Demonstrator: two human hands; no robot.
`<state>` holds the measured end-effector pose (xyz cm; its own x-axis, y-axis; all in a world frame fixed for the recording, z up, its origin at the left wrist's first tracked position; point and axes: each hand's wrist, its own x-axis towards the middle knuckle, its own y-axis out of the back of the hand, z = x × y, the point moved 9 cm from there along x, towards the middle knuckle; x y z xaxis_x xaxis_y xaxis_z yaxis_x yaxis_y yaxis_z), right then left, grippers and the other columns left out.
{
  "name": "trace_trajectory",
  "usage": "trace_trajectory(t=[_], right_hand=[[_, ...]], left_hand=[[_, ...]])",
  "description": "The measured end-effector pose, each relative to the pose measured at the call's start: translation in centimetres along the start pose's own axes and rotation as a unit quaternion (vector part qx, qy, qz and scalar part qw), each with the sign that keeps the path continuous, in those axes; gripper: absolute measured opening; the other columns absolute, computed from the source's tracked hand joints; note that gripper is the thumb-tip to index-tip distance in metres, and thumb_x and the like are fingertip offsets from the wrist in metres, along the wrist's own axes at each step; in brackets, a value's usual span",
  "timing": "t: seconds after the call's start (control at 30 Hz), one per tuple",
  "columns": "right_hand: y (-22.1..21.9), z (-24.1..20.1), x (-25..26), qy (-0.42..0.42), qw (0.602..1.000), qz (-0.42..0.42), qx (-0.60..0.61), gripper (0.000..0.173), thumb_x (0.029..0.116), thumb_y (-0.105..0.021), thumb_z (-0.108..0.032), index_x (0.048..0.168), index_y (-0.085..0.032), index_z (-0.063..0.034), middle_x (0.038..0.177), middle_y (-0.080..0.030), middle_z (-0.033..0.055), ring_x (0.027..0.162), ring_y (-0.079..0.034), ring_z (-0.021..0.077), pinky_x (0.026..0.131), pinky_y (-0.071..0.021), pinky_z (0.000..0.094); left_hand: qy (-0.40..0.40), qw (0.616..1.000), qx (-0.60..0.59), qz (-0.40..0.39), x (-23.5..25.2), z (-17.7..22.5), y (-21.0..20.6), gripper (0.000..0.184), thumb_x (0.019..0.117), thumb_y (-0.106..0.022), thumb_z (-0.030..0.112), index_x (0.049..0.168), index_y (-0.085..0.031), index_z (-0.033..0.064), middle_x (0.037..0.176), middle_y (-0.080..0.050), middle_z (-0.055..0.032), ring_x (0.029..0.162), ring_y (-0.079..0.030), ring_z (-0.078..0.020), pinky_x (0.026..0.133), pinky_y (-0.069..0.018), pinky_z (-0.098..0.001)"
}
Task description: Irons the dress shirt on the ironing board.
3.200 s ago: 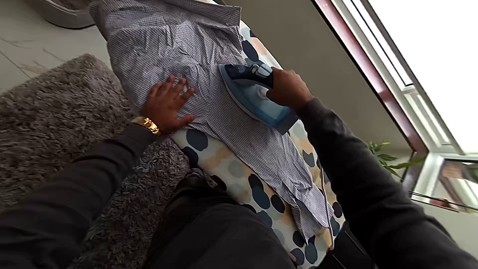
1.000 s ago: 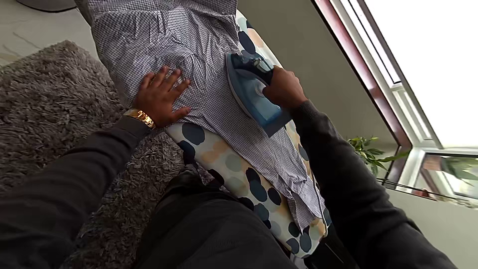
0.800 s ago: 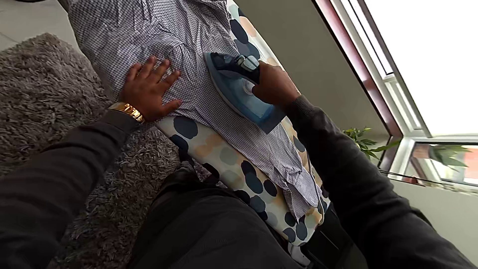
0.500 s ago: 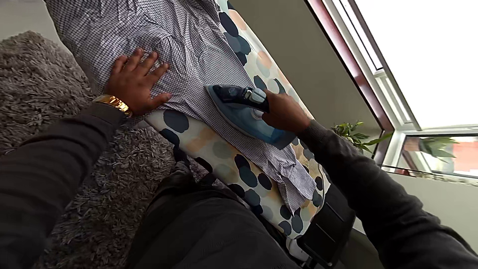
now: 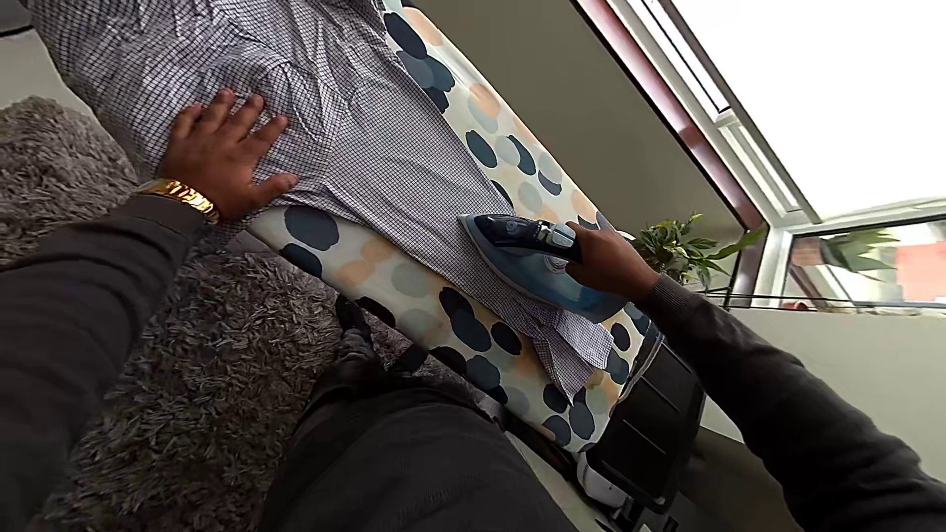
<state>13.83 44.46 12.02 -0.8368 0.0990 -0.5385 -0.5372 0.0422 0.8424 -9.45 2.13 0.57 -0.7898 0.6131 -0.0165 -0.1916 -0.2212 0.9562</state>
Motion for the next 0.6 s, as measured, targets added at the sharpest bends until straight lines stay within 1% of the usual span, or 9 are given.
trace_trajectory(t=[0.1,0.2,0.27,0.33,0.37,0.4,0.47,0.6], right_hand=[[-1.0,1.8,-1.8,-0.012,1.000,-0.001,0.004,0.032,0.0855,-0.073,-0.018,0.114,-0.061,-0.0094,0.078,-0.066,0.0131,0.075,-0.068,0.0359,0.063,-0.0517,0.0571],[-2.3,3.7,-3.9,-0.032,0.999,-0.005,0.008,0.033,0.0859,-0.074,-0.018,0.116,-0.062,-0.0106,0.080,-0.067,0.0125,0.076,-0.068,0.0351,0.063,-0.0521,0.0566],[-3.4,5.6,-5.6,-0.043,0.999,0.008,0.021,0.033,0.0849,-0.075,-0.018,0.115,-0.063,-0.0127,0.079,-0.068,0.0106,0.074,-0.069,0.0332,0.063,-0.0532,0.0561],[-4.6,7.5,-8.0,-0.062,0.997,0.029,0.043,0.032,0.0846,-0.077,-0.017,0.113,-0.064,-0.0113,0.077,-0.067,0.0103,0.072,-0.068,0.0325,0.062,-0.0534,0.0565],[-5.3,8.6,-9.3,-0.073,0.995,0.040,0.053,0.032,0.0837,-0.077,-0.017,0.112,-0.064,-0.0118,0.075,-0.066,0.0091,0.071,-0.068,0.0313,0.061,-0.0530,0.0560],[-6.3,9.8,-10.7,-0.092,0.993,0.046,0.066,0.034,0.0837,-0.077,-0.017,0.115,-0.064,-0.0122,0.076,-0.067,0.0087,0.071,-0.068,0.0308,0.062,-0.0532,0.0559],[-8.2,12.2,-14.2,-0.135,0.983,0.067,0.106,0.040,0.0829,-0.078,-0.016,0.120,-0.065,-0.0118,0.077,-0.067,0.0107,0.074,-0.068,0.0329,0.065,-0.0530,0.0579],[-11.4,16.1,-22.4,-0.215,0.943,0.172,0.186,0.039,0.0767,-0.078,-0.011,0.115,-0.068,-0.0072,0.076,-0.068,0.0163,0.073,-0.068,0.0387,0.063,-0.0510,0.0633]], left_hand=[[0.003,1.000,0.006,-0.004,0.1,0.0,0.0,0.095,0.0909,-0.027,0.078,0.162,-0.032,0.0142,0.170,-0.018,-0.0201,0.158,-0.009,-0.0436,0.121,-0.0097,-0.0678],[0.008,1.000,0.013,-0.015,0.0,0.2,0.2,0.093,0.0924,-0.031,0.074,0.162,-0.031,0.0136,0.171,-0.017,-0.0200,0.158,-0.007,-0.0429,0.122,-0.0089,-0.0670],[0.006,1.000,0.017,-0.014,0.1,0.1,0.1,0.091,0.0932,-0.031,0.073,0.162,-0.030,0.0136,0.171,-0.017,-0.0199,0.158,-0.007,-0.0426,0.122,-0.0091,-0.0674],[0.002,1.000,0.025,-0.004,0.2,-0.1,-0.1,0.093,0.0919,-0.027,0.076,0.162,-0.031,0.0143,0.171,-0.018,-0.0191,0.158,-0.008,-0.0424,0.121,-0.0105,-0.0678],[0.001,1.000,0.030,-0.002,0.3,-0.3,-0.2,0.095,0.0911,-0.026,0.077,0.162,-0.031,0.0149,0.171,-0.017,-0.0187,0.158,-0.008,-0.0424,0.121,-0.0108,-0.0680],[0.002,0.999,0.034,-0.001,0.3,-0.3,-0.2,0.095,0.0909,-0.026,0.077,0.162,-0.031,0.0149,0.171,-0.017,-0.0185,0.158,-0.008,-0.0426,0.121,-0.0111,-0.0681],[0.002,0.999,0.039,-0.006,0.4,-0.2,-0.2,0.094,0.0921,-0.026,0.076,0.163,-0.030,0.0140,0.171,-0.017,-0.0191,0.158,-0.008,-0.0434,0.121,-0.0109,-0.0683],[0.003,0.999,0.042,-0.026,0.6,-0.3,-0.3,0.091,0.0937,-0.031,0.073,0.163,-0.029,0.0137,0.171,-0.015,-0.0182,0.158,-0.007,-0.0431,0.121,-0.0109,-0.0689]])
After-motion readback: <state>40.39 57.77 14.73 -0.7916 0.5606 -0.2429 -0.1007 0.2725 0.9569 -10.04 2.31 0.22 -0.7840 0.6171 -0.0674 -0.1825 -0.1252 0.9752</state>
